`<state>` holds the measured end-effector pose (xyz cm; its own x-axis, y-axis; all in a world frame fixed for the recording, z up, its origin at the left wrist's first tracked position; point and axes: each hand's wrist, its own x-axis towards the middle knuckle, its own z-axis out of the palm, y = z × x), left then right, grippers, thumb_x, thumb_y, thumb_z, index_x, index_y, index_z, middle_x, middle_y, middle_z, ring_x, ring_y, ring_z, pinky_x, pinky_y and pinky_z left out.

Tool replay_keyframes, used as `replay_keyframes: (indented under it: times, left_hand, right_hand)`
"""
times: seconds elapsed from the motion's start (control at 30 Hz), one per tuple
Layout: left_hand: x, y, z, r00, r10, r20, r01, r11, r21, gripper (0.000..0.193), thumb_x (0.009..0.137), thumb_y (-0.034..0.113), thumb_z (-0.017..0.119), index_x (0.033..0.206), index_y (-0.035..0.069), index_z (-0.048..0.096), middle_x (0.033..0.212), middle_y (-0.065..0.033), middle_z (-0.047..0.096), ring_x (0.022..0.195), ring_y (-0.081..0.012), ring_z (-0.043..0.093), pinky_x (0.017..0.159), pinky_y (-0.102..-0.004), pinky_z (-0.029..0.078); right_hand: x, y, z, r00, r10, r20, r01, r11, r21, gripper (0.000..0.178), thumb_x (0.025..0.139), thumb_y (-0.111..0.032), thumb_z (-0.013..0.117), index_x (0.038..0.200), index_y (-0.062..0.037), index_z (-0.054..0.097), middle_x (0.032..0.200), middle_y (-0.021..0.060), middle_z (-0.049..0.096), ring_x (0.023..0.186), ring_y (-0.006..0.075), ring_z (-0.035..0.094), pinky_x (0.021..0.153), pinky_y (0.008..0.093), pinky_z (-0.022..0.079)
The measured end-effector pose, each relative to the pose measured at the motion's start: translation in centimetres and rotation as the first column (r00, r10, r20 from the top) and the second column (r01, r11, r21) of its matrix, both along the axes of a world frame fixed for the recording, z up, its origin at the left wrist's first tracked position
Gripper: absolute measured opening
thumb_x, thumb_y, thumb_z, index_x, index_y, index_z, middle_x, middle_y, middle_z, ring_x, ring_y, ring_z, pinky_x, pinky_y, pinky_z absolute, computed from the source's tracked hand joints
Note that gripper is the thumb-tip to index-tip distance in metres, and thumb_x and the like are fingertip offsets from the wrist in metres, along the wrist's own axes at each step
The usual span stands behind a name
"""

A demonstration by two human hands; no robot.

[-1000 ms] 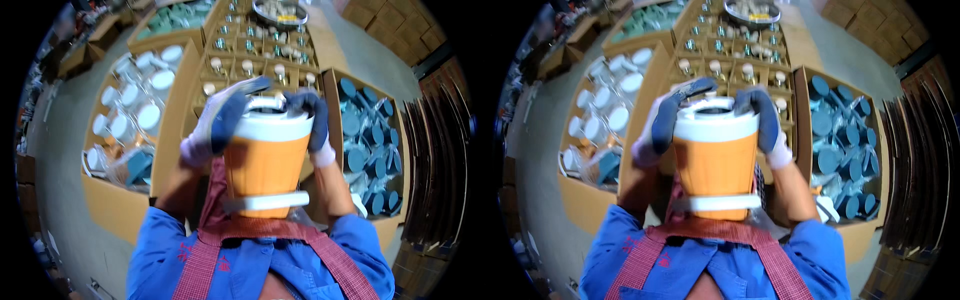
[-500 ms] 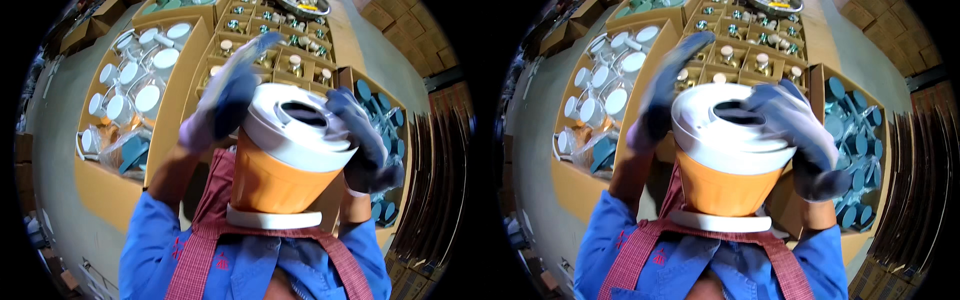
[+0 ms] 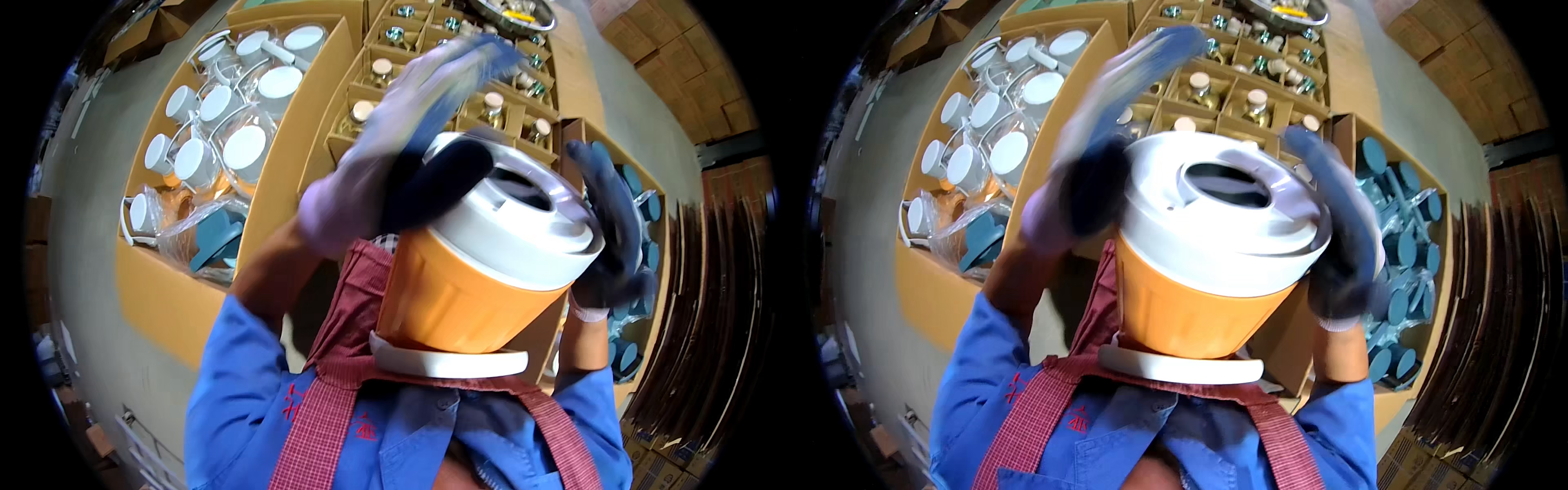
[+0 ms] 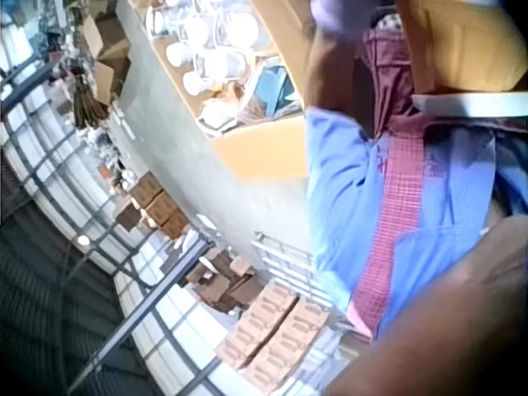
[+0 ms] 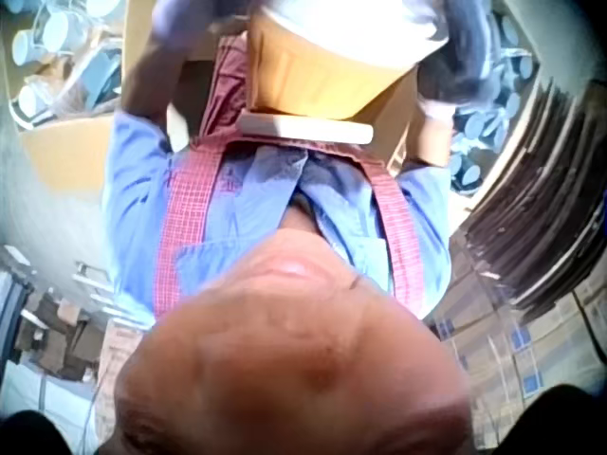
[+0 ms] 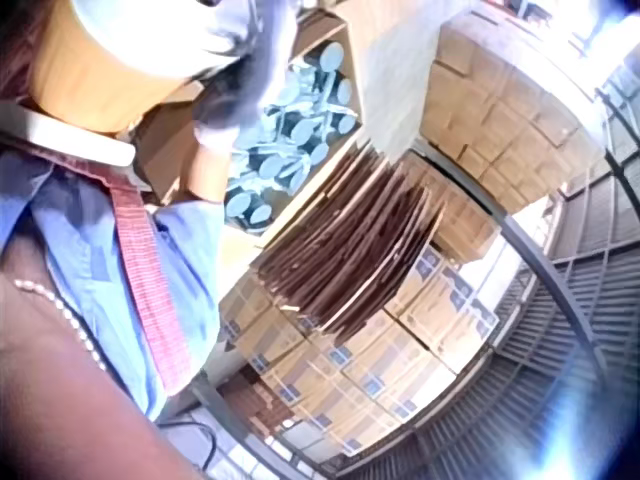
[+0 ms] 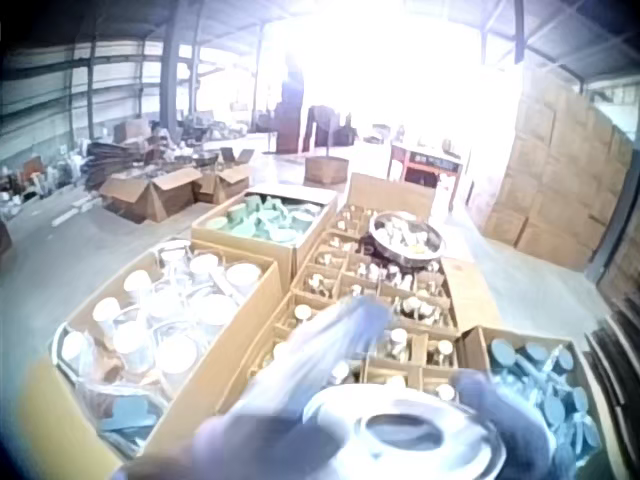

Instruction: The person assembles orange and blue thermoses by placing reflective metal liners inside the outer plastic housings, screwing on black ring lids, and placing the assembled units into cardboard box dividers.

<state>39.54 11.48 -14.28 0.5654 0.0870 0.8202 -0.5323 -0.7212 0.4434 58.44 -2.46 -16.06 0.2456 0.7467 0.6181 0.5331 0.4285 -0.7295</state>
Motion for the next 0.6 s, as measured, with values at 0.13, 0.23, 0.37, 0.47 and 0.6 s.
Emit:
replay_keyframes:
  times: [0.13,0.23,0.37,0.47,0.6]
  left_hand:
    - [3.2,4.0,-0.9,0.999,0.05,-0.009,-0.051,0.992,-0.114,0.036,0.091,0.02,0.058,0.12,0.0,0.059,0.112,-0.016,0.065,0.1,-0.0303,0.063,0.089,-0.0372,0.048]
    - [8.6,13.7,-6.8,0.976,0.206,0.078,-0.186,0.961,-0.203,0.029,0.096,0.021,0.052,0.116,0.002,0.062,0.104,-0.0119,0.068,0.086,-0.019,0.062,0.077,-0.0297,0.05]
    - [2.2,23.6,-23.0,0.464,0.53,-0.71,-0.673,0.732,0.107,0.041,0.093,0.031,0.056,0.126,0.007,0.056,0.112,-0.0192,0.064,0.099,-0.0333,0.065,0.087,-0.0419,0.051]
    - [0.9,21.4,-26.5,0.058,0.649,-0.759,-0.683,0.579,0.444,0.074,0.071,0.029,0.081,0.133,0.01,0.045,0.127,-0.0187,0.052,0.117,-0.0374,0.053,0.098,-0.0446,0.044]
    - [0.5,20.5,-21.1,0.181,0.743,-0.645,-0.646,0.584,0.491,0.056,0.075,0.031,0.077,0.122,0.013,0.052,0.109,-0.0178,0.059,0.103,-0.0378,0.059,0.087,-0.0452,0.048]
  right_hand:
    - [4.4,3.3,-2.3,0.903,0.116,-0.414,-0.155,0.986,-0.061,0.046,0.1,-0.038,0.041,0.108,0.0023,0.063,0.097,0.0102,0.068,0.09,0.0224,0.065,0.088,0.0362,0.05]
    - [11.3,6.0,-8.3,0.949,-0.27,-0.165,0.273,0.962,-0.009,0.045,0.099,-0.041,0.042,0.119,-0.0029,0.056,0.109,0.0105,0.062,0.099,0.0209,0.06,0.088,0.0364,0.049]
    - [13.7,9.2,-18.2,0.936,-0.345,-0.075,0.345,0.939,-0.018,0.047,0.1,-0.042,0.039,0.12,-0.0032,0.056,0.111,0.0122,0.062,0.1,0.0227,0.06,0.088,0.0388,0.05]
    - [14.7,8.7,-22.3,0.677,-0.2,-0.708,0.148,0.98,-0.135,0.048,0.101,-0.042,0.038,0.122,-0.0025,0.055,0.111,0.0129,0.062,0.099,0.0238,0.061,0.088,0.04,0.05]
    - [15.5,7.4,-22.6,0.627,-0.562,-0.54,0.059,0.725,-0.686,0.049,0.099,-0.041,0.041,0.117,0.0001,0.061,0.111,0.0127,0.065,0.097,0.0267,0.062,0.085,0.0398,0.05]
